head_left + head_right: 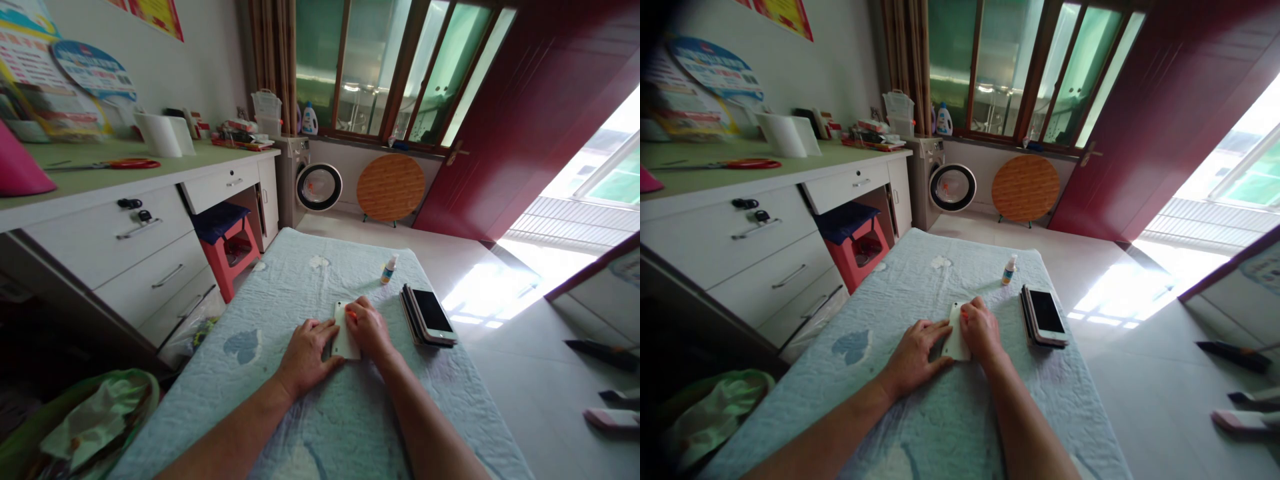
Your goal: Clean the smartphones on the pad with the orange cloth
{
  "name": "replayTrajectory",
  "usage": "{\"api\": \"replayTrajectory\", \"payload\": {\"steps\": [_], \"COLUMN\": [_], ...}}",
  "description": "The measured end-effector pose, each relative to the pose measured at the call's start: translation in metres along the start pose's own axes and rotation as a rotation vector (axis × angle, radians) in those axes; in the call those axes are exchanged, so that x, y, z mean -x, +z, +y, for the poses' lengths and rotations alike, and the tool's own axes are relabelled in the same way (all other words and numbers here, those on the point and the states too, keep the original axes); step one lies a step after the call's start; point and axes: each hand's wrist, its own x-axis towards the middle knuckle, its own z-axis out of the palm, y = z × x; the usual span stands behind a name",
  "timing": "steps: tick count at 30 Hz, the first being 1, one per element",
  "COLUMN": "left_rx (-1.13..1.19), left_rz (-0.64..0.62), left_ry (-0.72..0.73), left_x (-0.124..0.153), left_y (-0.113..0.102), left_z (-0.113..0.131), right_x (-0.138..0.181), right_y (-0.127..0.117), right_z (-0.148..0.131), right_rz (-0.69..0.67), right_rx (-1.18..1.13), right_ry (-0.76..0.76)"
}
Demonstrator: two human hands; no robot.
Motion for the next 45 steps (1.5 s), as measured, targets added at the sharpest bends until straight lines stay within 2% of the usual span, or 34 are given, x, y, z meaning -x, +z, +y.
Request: {"api": "replayTrajectory", "payload": {"steps": [8,14,18,23,29,37,45], "left_rx": [0.009,0.024,0.054,0.040,0.019,0.015,0.045], "left_rz": [0.005,0.012,0.024,0.018,0.014,0.025,0.027], "left_ry": [0.018,0.017,0.041,0.048,0.028,0.023,0.029], "left_x": [0.001,0.001,0.001,0.000,-0.001,-0.001,0.000], "left_y": [0.000,0.001,0.000,0.002,0.004,0.004,0.001], "left_z": [-0.001,-0.001,-0.001,-0.003,-0.004,-0.004,-0.002], "right_x": [0.006,0.005,0.003,0.000,-0.003,-0.008,0.001], "right_y": [-0.009,-0.011,-0.007,-0.004,0.001,0.002,0.002], "right_z": [-0.006,0.003,0.009,0.010,0.009,0.003,-0.010], "right_rz": [-0.146,-0.241,-0.182,-0.079,-0.038,-0.053,-0.117], "right_rx": [-0.089,-0.189,-0.206,-0.125,-0.034,0.027,0.142], "right_ry": [-0.132,-0.189,-0.192,-0.140,-0.069,-0.095,-0.171]}}
